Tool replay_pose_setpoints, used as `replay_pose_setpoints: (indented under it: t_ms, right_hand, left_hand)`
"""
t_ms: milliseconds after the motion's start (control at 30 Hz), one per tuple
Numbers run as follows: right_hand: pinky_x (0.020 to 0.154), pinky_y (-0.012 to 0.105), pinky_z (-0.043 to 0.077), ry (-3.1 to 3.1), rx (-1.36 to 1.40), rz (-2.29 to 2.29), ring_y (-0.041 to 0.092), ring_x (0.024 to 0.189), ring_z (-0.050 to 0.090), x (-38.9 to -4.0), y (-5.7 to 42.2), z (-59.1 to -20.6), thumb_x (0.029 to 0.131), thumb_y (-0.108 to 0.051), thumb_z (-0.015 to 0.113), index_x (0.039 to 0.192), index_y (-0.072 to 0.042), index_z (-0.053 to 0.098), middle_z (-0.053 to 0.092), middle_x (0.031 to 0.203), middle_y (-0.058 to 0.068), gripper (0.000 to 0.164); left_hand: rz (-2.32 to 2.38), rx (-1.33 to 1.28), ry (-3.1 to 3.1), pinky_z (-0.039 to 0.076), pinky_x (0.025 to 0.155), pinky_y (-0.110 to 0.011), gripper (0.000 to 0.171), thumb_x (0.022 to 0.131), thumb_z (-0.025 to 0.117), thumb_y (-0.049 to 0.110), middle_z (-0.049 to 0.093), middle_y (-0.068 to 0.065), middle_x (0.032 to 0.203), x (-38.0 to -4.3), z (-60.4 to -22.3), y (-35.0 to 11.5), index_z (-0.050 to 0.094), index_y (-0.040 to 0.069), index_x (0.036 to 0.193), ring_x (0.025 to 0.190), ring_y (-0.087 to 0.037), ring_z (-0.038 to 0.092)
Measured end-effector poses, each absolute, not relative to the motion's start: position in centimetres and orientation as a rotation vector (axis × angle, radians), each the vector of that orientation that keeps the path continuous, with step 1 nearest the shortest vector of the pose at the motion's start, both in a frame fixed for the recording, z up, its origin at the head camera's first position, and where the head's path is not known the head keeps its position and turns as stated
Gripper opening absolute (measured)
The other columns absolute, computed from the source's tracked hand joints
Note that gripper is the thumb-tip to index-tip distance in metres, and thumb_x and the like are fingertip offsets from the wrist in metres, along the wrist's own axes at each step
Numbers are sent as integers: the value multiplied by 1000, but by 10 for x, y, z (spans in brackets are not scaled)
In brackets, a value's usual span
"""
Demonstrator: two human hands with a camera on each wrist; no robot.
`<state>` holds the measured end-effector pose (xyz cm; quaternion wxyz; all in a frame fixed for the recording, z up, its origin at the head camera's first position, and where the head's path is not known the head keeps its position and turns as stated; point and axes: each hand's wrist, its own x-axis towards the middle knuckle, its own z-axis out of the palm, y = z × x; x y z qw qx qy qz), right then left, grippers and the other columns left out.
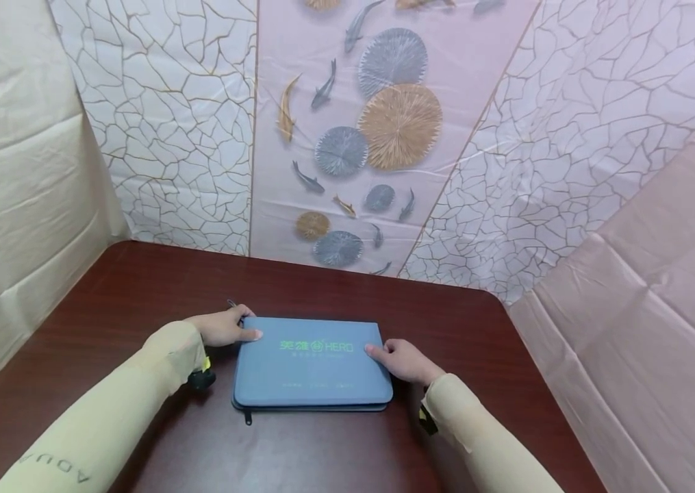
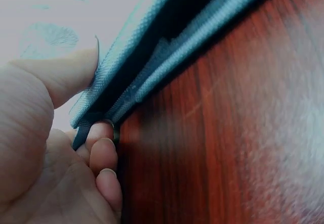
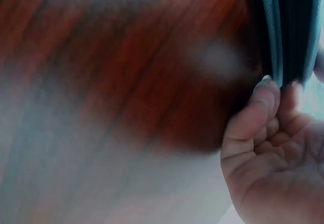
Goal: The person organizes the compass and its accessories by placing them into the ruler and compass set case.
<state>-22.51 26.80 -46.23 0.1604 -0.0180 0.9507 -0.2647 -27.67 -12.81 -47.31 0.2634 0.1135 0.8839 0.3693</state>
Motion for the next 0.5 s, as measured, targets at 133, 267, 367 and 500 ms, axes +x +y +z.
replay_pose_setpoints:
  t_ms: [133,267,367,500]
  right_hand:
    - [50,30,33,2664,-52,-779,16,47,35,-229,268,-461,90,-61,55,61,-14,42,37,53,0,57]
    - [49,30,34,2643,-24,-770,16,47,36,-233,269,-460,88,-64,56,59,-15,42,38,52,0,58]
    - [49,30,34,2638,-7,-758,16,47,36,-233,269,-460,87,-64,57,59,-14,43,38,52,0,59]
    - [50,31,36,2623,-10,-755,18,48,39,-232,270,-459,88,-61,58,59,-13,44,39,52,1,58]
  left_hand:
    - [1050,323,2415,38,97,-50,61,93,61,49,47,-16,131,-274,-478,-132,42,10,136,119,-29,45]
    - [1110,296,2509,45,75,-40,67,94,59,47,53,-15,100,-261,-484,-131,27,6,136,83,-23,53]
    - [1118,274,2581,40,59,-34,65,95,58,46,46,-8,76,-244,-485,-129,21,2,127,59,-18,45]
    - [1046,294,2628,37,55,-32,50,94,60,46,42,-4,66,-218,-478,-128,41,1,106,55,-15,40]
